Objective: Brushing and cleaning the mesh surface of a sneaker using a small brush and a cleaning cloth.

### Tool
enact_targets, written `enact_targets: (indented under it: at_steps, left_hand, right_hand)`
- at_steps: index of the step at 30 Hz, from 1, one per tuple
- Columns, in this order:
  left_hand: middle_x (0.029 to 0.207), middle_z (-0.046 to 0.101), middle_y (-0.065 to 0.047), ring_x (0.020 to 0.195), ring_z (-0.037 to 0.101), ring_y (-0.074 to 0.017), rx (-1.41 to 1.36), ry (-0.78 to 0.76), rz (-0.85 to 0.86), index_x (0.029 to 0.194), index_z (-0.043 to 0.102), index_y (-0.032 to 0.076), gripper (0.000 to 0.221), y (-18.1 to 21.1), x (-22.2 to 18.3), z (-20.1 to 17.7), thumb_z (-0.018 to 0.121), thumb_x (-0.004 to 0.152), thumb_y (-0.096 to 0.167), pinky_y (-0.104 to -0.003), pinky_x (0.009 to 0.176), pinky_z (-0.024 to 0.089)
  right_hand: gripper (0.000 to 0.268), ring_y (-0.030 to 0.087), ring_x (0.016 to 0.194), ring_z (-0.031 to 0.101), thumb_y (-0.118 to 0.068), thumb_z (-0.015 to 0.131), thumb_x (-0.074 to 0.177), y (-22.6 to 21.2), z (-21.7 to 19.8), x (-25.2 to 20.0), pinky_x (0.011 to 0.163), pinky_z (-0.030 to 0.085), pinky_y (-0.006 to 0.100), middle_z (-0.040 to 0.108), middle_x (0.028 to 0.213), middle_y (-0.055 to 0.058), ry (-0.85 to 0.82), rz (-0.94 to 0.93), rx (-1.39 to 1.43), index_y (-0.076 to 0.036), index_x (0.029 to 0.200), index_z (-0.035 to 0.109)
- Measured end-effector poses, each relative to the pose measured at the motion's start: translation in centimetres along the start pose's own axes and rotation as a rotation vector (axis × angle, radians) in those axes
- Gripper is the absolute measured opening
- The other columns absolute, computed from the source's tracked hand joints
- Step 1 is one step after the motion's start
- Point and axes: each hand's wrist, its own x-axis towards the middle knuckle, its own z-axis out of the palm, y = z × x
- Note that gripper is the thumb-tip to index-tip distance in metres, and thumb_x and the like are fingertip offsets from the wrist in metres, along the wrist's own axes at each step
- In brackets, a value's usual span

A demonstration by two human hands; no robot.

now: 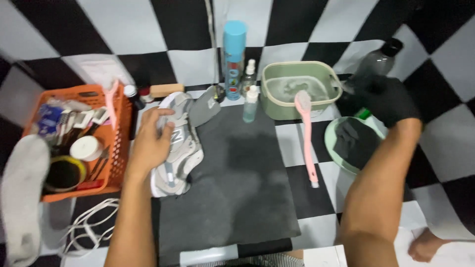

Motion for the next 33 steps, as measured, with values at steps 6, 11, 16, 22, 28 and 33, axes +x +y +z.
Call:
enact_targets:
  at_steps: [6, 11, 16, 22, 28, 33]
  left_hand:
    - [0.141, 0.049, -0.026, 0.134, 0.049, -0.0498, -0.015, -0.042, -0.256, 0.126, 0.06, 0.016, 0.028, 3.6, 0.0, -0.9, 0.054, 0.1, 0.01, -0.06, 0.112, 0.036]
    - [0.146, 0.047, -0.021, 0.137, 0.048, -0.0441, -0.001, -0.071, -0.313, 0.129, 0.06, 0.02, 0.028, 3.8, 0.0, -1.1, 0.052, 0.102, 0.015, -0.058, 0.113, 0.037]
    - [0.146, 0.047, -0.02, 0.138, 0.048, -0.0437, -0.005, -0.075, -0.317, 0.129, 0.06, 0.019, 0.028, 3.9, -0.3, -1.2, 0.052, 0.103, 0.015, -0.058, 0.113, 0.037]
    - [0.144, 0.046, -0.025, 0.138, 0.046, -0.0481, -0.071, -0.074, -0.295, 0.128, 0.059, 0.013, 0.027, 4.5, -0.1, -1.8, 0.049, 0.103, 0.01, -0.063, 0.112, 0.037]
    - [0.145, 0.045, -0.026, 0.137, 0.046, -0.0494, -0.067, -0.066, -0.273, 0.128, 0.059, 0.013, 0.027, 4.2, -0.4, -1.6, 0.05, 0.103, 0.009, -0.063, 0.111, 0.037]
    - [0.144, 0.046, -0.027, 0.136, 0.047, -0.0499, -0.08, -0.071, -0.27, 0.128, 0.059, 0.011, 0.028, 4.7, -0.3, -1.8, 0.049, 0.102, 0.008, -0.064, 0.111, 0.037]
  right_hand:
    - [0.045, 0.065, 0.113, 0.058, -0.025, 0.066, 0.1, -0.6, -0.2, -0.2, 0.093, 0.044, 0.07, 0.067, 0.115, 0.044, -0.019, 0.079, 0.095, 0.011, 0.128, 0.069]
    - [0.028, 0.042, 0.112, 0.067, -0.035, 0.061, 0.097, -11.1, 0.8, -4.4, 0.094, 0.05, 0.054, 0.074, 0.109, 0.017, -0.073, -0.226, -0.011, -0.013, 0.113, 0.068]
    - [0.029, 0.046, 0.111, 0.065, -0.024, 0.061, 0.097, -20.5, 9.6, -8.7, 0.098, 0.049, 0.055, 0.072, 0.116, 0.026, -0.172, -0.664, 0.216, -0.003, 0.116, 0.067]
    - [0.028, 0.029, 0.112, 0.069, -0.039, 0.055, 0.098, -25.7, 15.6, -12.8, 0.089, 0.054, 0.045, 0.075, 0.108, 0.007, -0.441, -0.504, 0.061, -0.024, 0.12, 0.063]
    - [0.027, 0.029, 0.099, 0.068, -0.032, 0.054, 0.099, -25.9, 18.9, -13.0, 0.085, 0.047, 0.047, 0.072, 0.104, 0.014, -0.502, -0.455, 0.157, -0.014, 0.112, 0.069]
    - [0.03, 0.032, 0.103, 0.071, -0.037, 0.051, 0.099, -27.3, 17.8, -14.3, 0.084, 0.053, 0.041, 0.075, 0.099, 0.01, -0.431, -0.507, 0.135, -0.017, 0.107, 0.071]
